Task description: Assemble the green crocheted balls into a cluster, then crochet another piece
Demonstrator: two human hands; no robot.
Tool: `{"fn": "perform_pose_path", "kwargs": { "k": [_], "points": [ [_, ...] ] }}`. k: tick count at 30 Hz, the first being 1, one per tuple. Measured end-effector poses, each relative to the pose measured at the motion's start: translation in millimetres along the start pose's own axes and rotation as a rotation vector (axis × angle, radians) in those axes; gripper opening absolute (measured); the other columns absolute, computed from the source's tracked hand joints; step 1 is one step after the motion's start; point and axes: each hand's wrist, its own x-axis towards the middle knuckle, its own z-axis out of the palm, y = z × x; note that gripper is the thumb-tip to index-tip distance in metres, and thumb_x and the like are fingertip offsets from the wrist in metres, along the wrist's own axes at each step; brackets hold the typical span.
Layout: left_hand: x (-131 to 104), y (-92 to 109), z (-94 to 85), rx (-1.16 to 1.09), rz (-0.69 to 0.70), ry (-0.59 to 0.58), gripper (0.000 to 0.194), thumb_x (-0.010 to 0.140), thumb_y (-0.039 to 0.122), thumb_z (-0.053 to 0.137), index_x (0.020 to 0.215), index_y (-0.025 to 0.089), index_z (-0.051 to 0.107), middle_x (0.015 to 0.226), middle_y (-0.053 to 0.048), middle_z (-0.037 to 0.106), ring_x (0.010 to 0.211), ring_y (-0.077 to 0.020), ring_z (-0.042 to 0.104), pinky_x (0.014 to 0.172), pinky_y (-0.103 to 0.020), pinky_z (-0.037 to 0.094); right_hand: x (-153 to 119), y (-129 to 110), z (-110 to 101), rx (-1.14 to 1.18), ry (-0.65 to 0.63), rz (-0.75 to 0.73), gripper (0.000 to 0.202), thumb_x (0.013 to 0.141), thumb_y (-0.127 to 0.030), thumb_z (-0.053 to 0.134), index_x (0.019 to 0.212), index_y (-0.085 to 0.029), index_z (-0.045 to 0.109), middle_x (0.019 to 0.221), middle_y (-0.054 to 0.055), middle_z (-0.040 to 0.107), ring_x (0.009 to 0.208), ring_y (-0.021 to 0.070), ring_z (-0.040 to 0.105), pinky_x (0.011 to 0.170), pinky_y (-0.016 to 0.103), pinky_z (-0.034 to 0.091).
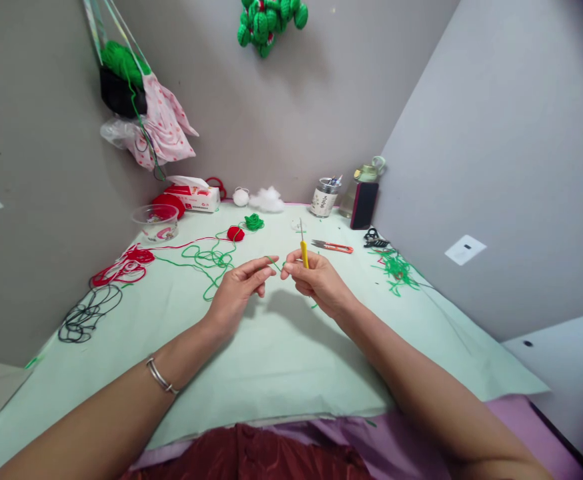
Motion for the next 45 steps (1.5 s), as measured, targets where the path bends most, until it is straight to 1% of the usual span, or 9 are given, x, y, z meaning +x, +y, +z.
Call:
{"fn": "perform_pose_path", "kwargs": {
  "k": [4,7,13,19,23,27,30,38,45],
  "points": [
    [-3.5,-0.7,2.4,0.16,0.231,0.007,0.014,0.083,0.032,0.07,0.093,0.028,0.079,0.086,0.0,0.061,0.061,-0.0088,0.044,0.063,-0.026,0.039,2.0,0.1,-3.3,-0.011,-0.015,0.111,0.026,0.069,-0.035,0.08,0.078,-0.017,0.064,0.069,-0.002,0.065,0.044,0.0026,0.019,0.043,0.025,0.01],
    [-4.2,0.1,4.2,0.197,0.317,0.015,0.01,0.081,0.027,0.072,0.086,0.027,0.08,0.083,-0.001,0.06,0.069,-0.0118,0.048,0.064,-0.026,0.038,0.6,-1.7,-1.9,-0.068,-0.087,0.188,0.025,0.068,-0.036,0.08,0.078,-0.016,0.069,0.066,-0.002,0.064,0.043,0.0029,0.02,0.044,0.026,0.01],
    [-1.3,2.4,1.4,0.203,0.171,0.008,0.013,0.078,0.033,0.074,0.088,0.026,0.079,0.082,0.001,0.059,0.061,-0.0099,0.043,0.061,-0.026,0.038,-2.8,-5.5,-0.3,-0.149,-0.159,0.201,0.023,0.07,-0.035,0.079,0.076,-0.015,0.071,0.07,-0.001,0.064,0.044,0.0021,0.021,0.045,0.027,0.009],
    [-2.0,5.8,1.4,0.175,0.113,-0.025,0.024,0.086,0.039,0.065,0.099,0.023,0.077,0.088,-0.001,0.067,0.067,-0.0119,0.056,0.075,-0.028,0.046,-1.0,-3.1,-0.8,-0.137,-0.088,0.149,0.03,0.069,-0.041,0.08,0.068,-0.015,0.067,0.053,-0.006,0.049,0.044,0.003,0.018,0.044,0.026,0.009],
    [-2.6,7.8,4.1,0.102,0.062,-0.027,0.026,0.077,0.034,0.074,0.099,0.02,0.076,0.084,-0.003,0.072,0.08,-0.0164,0.062,0.08,-0.029,0.047,-0.4,-1.5,-0.8,-0.096,-0.052,0.09,0.027,0.072,-0.04,0.078,0.073,-0.016,0.066,0.063,-0.002,0.062,0.044,0.0034,0.023,0.044,0.025,0.011],
    [-0.5,5.8,4.0,0.04,0.016,-0.019,0.026,0.075,0.033,0.076,0.096,0.018,0.076,0.081,-0.004,0.073,0.083,-0.0185,0.064,0.084,-0.032,0.048,-1.4,0.1,0.7,-0.194,-0.047,-0.008,0.025,0.075,-0.039,0.076,0.08,-0.016,0.068,0.071,0.003,0.07,0.048,0.0057,0.034,0.044,0.024,0.015],
    [0.7,4.3,2.1,0.032,0.003,-0.035,0.028,0.076,0.036,0.076,0.099,0.019,0.076,0.082,-0.004,0.073,0.084,-0.019,0.064,0.085,-0.033,0.047,-2.1,0.5,1.5,-0.235,-0.029,-0.042,0.023,0.076,-0.037,0.075,0.082,-0.016,0.068,0.071,0.003,0.07,0.049,0.0062,0.037,0.044,0.024,0.018],
    [-1.1,6.1,-1.2,0.066,-0.036,-0.051,0.031,0.082,0.035,0.07,0.108,0.02,0.074,0.084,-0.004,0.072,0.088,-0.0191,0.065,0.089,-0.033,0.046,-0.1,1.4,0.2,-0.145,0.068,-0.023,0.023,0.07,-0.035,0.078,0.081,-0.018,0.067,0.065,-0.003,0.064,0.044,0.0038,0.028,0.044,0.025,0.019],
    [-1.9,8.2,2.4,0.163,0.066,0.004,0.021,0.078,0.035,0.074,0.093,0.02,0.078,0.089,-0.005,0.074,0.085,-0.0192,0.066,0.086,-0.032,0.049,-1.1,1.9,4.8,-0.215,0.114,-0.055,0.022,0.07,-0.035,0.079,0.077,-0.017,0.068,0.059,-0.003,0.062,0.046,0.0056,0.034,0.045,0.024,0.024]
  ]
}}
